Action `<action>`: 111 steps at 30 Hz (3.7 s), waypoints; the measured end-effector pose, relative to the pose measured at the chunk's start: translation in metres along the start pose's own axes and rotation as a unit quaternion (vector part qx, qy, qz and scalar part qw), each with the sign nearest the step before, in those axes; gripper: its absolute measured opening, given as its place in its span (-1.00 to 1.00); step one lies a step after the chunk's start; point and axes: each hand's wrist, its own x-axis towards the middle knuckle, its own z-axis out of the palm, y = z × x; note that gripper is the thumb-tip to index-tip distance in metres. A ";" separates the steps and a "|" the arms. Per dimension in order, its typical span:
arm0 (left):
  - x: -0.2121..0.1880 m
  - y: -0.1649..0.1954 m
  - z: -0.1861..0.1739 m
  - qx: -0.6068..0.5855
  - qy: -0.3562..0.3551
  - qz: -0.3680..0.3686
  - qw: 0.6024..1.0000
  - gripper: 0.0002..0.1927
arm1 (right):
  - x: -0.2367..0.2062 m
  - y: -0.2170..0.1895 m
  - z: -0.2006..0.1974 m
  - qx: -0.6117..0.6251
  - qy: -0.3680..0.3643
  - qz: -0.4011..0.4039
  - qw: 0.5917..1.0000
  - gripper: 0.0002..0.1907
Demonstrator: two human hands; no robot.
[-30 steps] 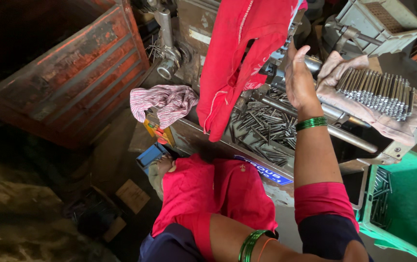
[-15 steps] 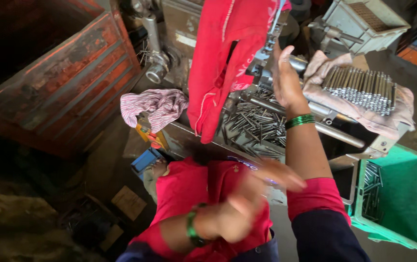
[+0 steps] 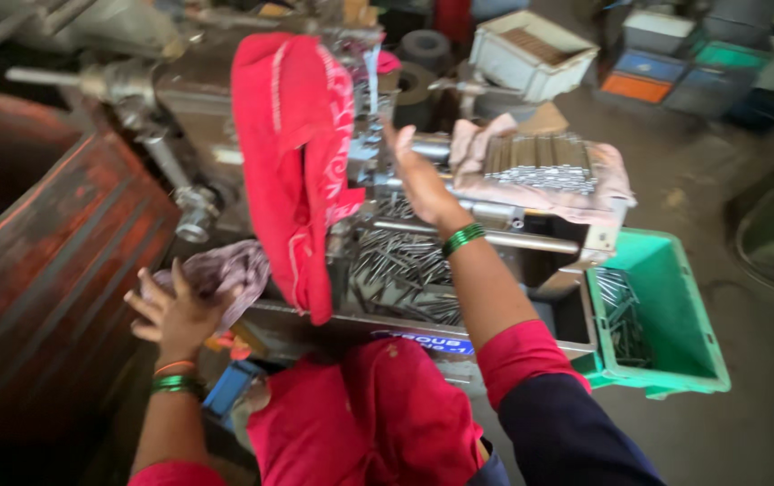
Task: The person operates a metalworking machine by repeatedly inserting small metal pins into a slot and pulling a lever to process them. They occasionally pause to wipe the machine with a cloth and inspect the pins.
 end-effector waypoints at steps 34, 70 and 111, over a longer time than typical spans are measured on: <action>-0.155 0.185 0.012 -0.789 -0.069 0.027 0.610 -0.76 | -0.159 -0.081 -0.228 -0.614 0.357 0.092 0.698 -0.64; -0.125 0.124 0.042 -0.843 -0.215 -0.107 0.482 -0.62 | -0.204 0.085 0.006 -0.387 0.258 -0.046 0.884 -0.82; -0.101 0.059 0.089 -0.867 -0.110 -0.117 0.471 -0.57 | -0.211 0.072 0.027 -0.438 0.148 0.087 0.882 -0.80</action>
